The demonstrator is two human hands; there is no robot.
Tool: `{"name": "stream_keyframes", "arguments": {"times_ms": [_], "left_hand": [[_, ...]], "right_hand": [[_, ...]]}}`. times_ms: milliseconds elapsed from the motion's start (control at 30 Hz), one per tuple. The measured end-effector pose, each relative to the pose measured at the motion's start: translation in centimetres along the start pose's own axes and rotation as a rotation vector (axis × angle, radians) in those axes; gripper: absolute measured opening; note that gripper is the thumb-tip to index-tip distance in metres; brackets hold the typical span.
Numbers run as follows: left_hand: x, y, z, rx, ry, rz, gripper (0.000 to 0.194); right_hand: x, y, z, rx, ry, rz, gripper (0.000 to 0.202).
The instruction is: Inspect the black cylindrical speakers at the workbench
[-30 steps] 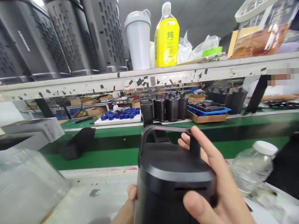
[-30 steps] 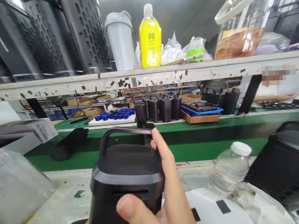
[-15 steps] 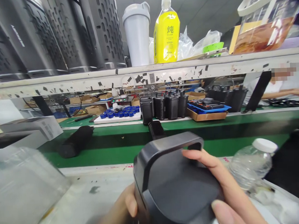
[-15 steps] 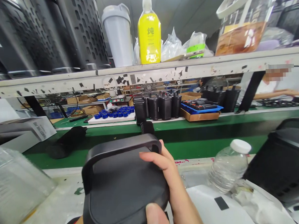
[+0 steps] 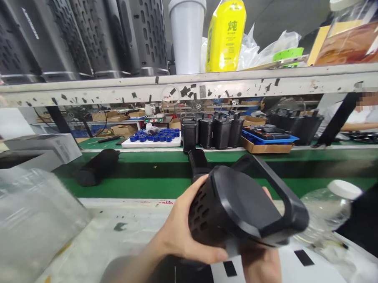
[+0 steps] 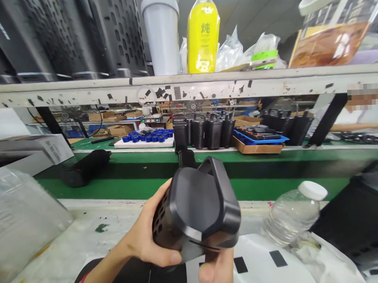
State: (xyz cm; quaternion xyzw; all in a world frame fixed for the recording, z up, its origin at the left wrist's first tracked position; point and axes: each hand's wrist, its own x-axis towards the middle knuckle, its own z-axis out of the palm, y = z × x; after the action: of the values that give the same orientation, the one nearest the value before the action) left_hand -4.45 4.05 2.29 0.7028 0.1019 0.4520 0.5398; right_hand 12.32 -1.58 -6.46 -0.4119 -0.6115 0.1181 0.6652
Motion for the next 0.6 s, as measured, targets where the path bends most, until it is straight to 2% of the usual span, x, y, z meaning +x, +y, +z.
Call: {"name": "stream_keyframes", "arguments": {"times_ms": [67, 167, 267, 333, 400, 433, 500, 567, 600], "left_hand": [[-0.2, -0.4, 0.4, 0.101, -0.002, -0.003, 0.102], [-0.5, -0.8, 1.1, 0.229, 0.034, -0.047, 0.109], [-0.9, -0.7, 1.8, 0.339, 0.125, -0.109, 0.116], [-0.9, -0.6, 1.7, 0.404, 0.166, -0.144, 0.108], [-0.6, -0.6, 1.0, 0.430, 0.159, -0.160, 0.088], [-0.4, -0.7, 0.6, 0.412, 0.157, -0.170, 0.083], [0.1, -0.8, 0.0, 0.258, 0.135, -0.221, 0.096], [0.3, -0.6, 0.0, -0.055, 0.062, -0.296, 0.110], [0.3, -0.2, 0.2, -0.221, 0.008, -0.318, 0.109]], "right_hand": [[-0.9, 0.5, 0.4, 0.174, 0.002, -0.013, 0.071], [-0.6, 0.8, 0.7, 0.425, -0.001, 0.074, 0.062], [1.7, 0.0, 0.8, 0.523, 0.144, 0.224, 0.066], [4.0, -0.7, 0.6, 0.537, 0.252, 0.302, 0.060], [6.1, -1.2, 0.2, 0.539, 0.260, 0.353, 0.053], [7.0, -1.3, 0.0, 0.538, 0.242, 0.374, 0.052], [8.0, -1.6, -0.3, 0.532, 0.201, 0.428, 0.057], [8.3, -1.6, -0.4, 0.536, 0.179, 0.483, 0.065], [8.3, -1.6, -0.4, 0.562, 0.176, 0.518, 0.068]]}}
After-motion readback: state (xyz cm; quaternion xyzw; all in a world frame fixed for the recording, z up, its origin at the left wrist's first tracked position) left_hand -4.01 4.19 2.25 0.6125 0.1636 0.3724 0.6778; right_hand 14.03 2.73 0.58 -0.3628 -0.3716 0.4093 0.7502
